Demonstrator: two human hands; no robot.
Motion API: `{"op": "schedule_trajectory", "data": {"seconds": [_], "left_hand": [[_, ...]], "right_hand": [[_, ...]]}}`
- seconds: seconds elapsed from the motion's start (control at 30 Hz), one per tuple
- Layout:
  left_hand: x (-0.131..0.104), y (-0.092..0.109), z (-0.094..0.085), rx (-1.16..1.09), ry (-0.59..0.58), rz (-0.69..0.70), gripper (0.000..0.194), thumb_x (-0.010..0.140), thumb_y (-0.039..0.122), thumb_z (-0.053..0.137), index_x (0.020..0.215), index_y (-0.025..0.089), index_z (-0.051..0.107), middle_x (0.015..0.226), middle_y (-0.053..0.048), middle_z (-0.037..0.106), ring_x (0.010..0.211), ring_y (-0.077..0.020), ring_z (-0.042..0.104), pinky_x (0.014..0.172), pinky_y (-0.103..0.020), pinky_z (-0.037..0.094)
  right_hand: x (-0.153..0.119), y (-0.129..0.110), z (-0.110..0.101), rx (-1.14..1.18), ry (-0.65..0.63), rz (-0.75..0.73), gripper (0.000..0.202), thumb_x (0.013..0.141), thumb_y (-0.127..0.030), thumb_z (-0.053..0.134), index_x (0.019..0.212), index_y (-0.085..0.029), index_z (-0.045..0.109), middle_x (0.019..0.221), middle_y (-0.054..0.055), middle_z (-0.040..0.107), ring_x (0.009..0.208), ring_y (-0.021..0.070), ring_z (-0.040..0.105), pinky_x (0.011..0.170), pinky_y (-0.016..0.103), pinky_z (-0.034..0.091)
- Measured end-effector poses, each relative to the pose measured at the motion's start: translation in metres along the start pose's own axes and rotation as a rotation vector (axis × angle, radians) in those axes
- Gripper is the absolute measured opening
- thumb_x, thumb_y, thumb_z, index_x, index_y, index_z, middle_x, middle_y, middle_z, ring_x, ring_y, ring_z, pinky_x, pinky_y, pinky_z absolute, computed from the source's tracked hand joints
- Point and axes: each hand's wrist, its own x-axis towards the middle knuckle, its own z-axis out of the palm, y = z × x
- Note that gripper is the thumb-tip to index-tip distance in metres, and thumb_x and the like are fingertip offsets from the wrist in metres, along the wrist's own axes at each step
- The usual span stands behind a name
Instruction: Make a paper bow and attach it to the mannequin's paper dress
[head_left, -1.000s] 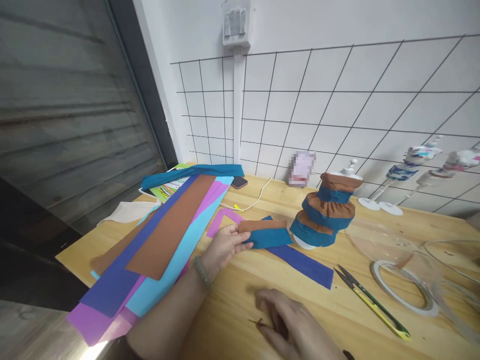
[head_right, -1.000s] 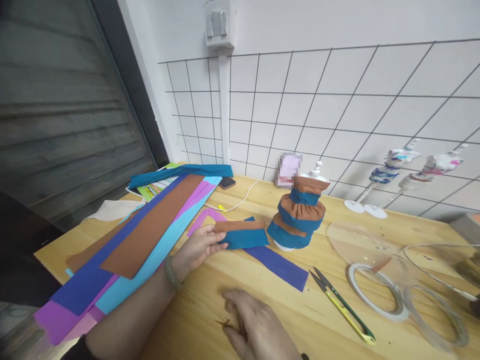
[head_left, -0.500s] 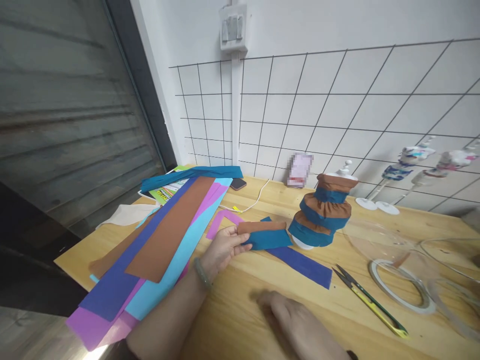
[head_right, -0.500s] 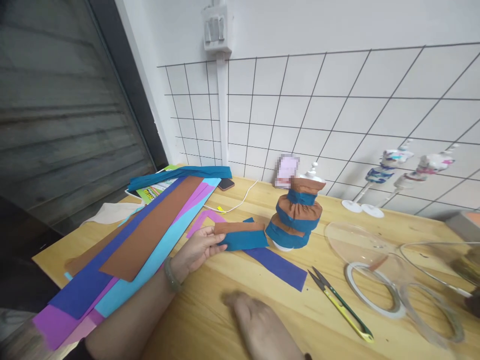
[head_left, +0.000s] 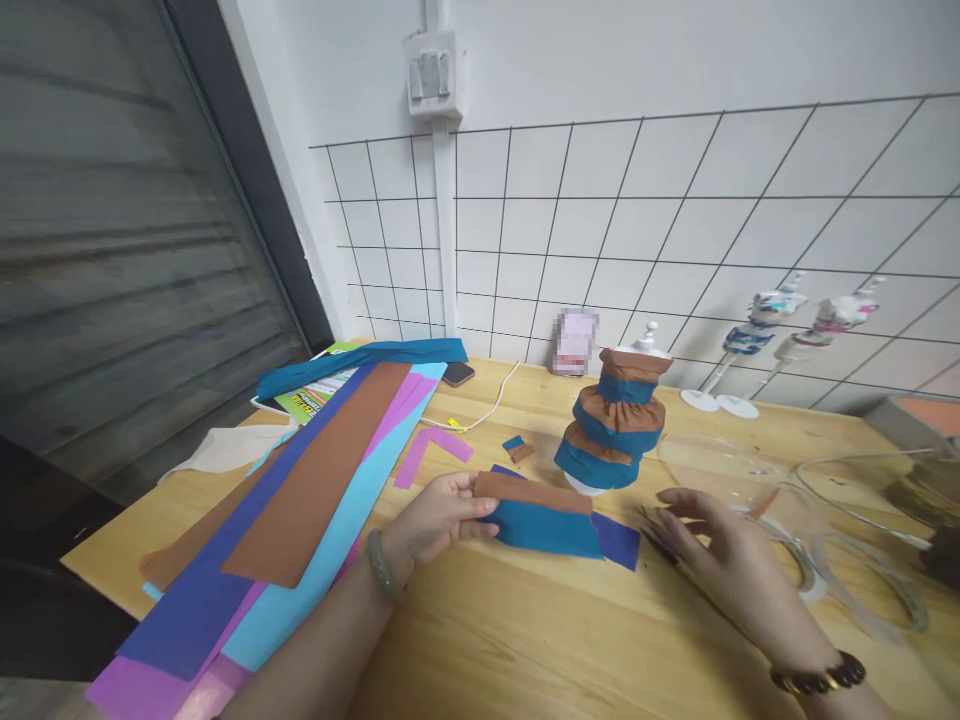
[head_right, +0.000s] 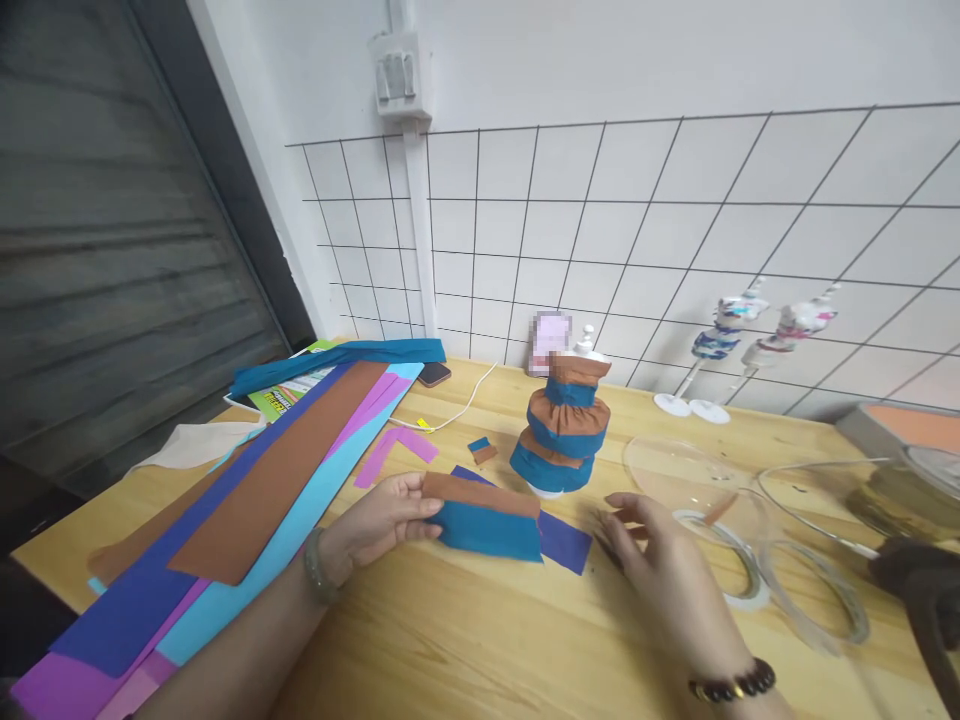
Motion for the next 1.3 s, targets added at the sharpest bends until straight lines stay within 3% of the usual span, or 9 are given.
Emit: {"op": "schedule_trajectory", "data": {"seconds": [0.17,0.3,0.4,0.53,0.63,0.8,0.97,1.13,1.3], "left_hand": [[-0.005,0.001,0.001,0.090,-0.121,-0.057,0.037,0.065,0.024,0.074,0.099,0.014,0.063,0.099,-0.009,0.065,0.078,-0.0148,0.063,0.068,-0.025,0.052],[-0.006,0.001,0.003,0.143,-0.174,-0.035,0.036,0.067,0.026,0.073,0.099,0.013,0.063,0.099,-0.009,0.065,0.079,-0.0147,0.063,0.069,-0.024,0.051],[-0.006,0.001,0.003,0.210,-0.208,-0.062,0.035,0.067,0.030,0.071,0.097,0.014,0.062,0.095,-0.008,0.065,0.077,-0.0149,0.063,0.065,-0.023,0.051],[-0.003,-0.001,-0.002,0.511,-0.139,-0.160,0.028,0.063,0.035,0.071,0.078,0.016,0.057,0.055,0.004,0.057,0.043,-0.0108,0.057,0.039,-0.017,0.040],[-0.002,-0.006,-0.005,0.722,-0.117,-0.234,0.027,0.065,0.033,0.068,0.080,0.016,0.053,0.041,0.007,0.050,0.034,-0.0107,0.052,0.034,-0.016,0.032],[-0.006,-0.008,-0.007,0.810,-0.077,-0.252,0.059,0.066,0.029,0.063,0.120,0.017,0.044,0.053,0.005,0.058,0.036,-0.0099,0.049,0.037,-0.018,0.032],[-0.008,-0.004,-0.006,0.995,0.152,0.116,0.047,0.065,0.029,0.064,0.110,0.019,0.055,0.066,0.003,0.056,0.063,-0.0138,0.055,0.054,-0.020,0.038],[-0.009,-0.002,0.009,1.073,-0.060,0.260,0.023,0.068,0.027,0.065,0.090,0.020,0.064,0.081,-0.001,0.064,0.073,-0.0159,0.055,0.066,-0.024,0.040],[-0.010,-0.004,0.016,1.257,-0.243,0.346,0.016,0.071,0.026,0.066,0.087,0.021,0.069,0.087,-0.005,0.067,0.087,-0.0212,0.057,0.082,-0.030,0.036]], "right_hand": [[-0.023,-0.047,0.013,0.519,-0.345,0.072,0.051,0.078,-0.055,0.049,0.110,-0.017,0.055,0.112,0.013,0.065,0.102,0.0251,0.060,0.084,0.035,0.050],[-0.032,-0.057,0.020,0.731,-0.573,0.109,0.056,0.076,-0.051,0.056,0.121,-0.017,0.048,0.114,0.011,0.063,0.104,0.0234,0.059,0.088,0.036,0.047],[-0.032,-0.051,0.026,0.736,-0.527,0.123,0.050,0.071,-0.042,0.066,0.112,-0.018,0.051,0.099,0.007,0.067,0.089,0.0201,0.063,0.078,0.032,0.050],[-0.032,-0.042,0.038,0.641,-0.490,0.120,0.044,0.069,-0.037,0.066,0.107,-0.018,0.052,0.080,0.000,0.065,0.062,0.0137,0.061,0.054,0.025,0.050],[-0.036,-0.043,0.043,0.536,-0.536,0.138,0.045,0.072,-0.032,0.060,0.113,-0.018,0.048,0.069,-0.003,0.060,0.046,0.0104,0.054,0.040,0.021,0.043],[-0.039,-0.046,0.040,0.237,-0.453,0.003,0.046,0.070,-0.022,0.056,0.116,-0.017,0.051,0.094,0.006,0.067,0.083,0.0206,0.064,0.072,0.031,0.050],[-0.038,-0.043,0.031,-0.004,-0.456,-0.121,0.053,0.073,-0.024,0.055,0.124,-0.018,0.046,0.118,0.011,0.059,0.106,0.0258,0.056,0.090,0.038,0.043],[-0.040,-0.052,0.021,-0.126,-0.391,-0.258,0.032,0.075,-0.019,0.052,0.107,-0.022,0.052,0.111,0.008,0.057,0.096,0.0231,0.058,0.083,0.036,0.044],[-0.045,-0.063,0.024,-0.094,-0.489,-0.297,0.012,0.079,-0.014,0.045,0.080,-0.023,0.052,0.084,0.002,0.060,0.077,0.0175,0.060,0.069,0.028,0.045]]}}
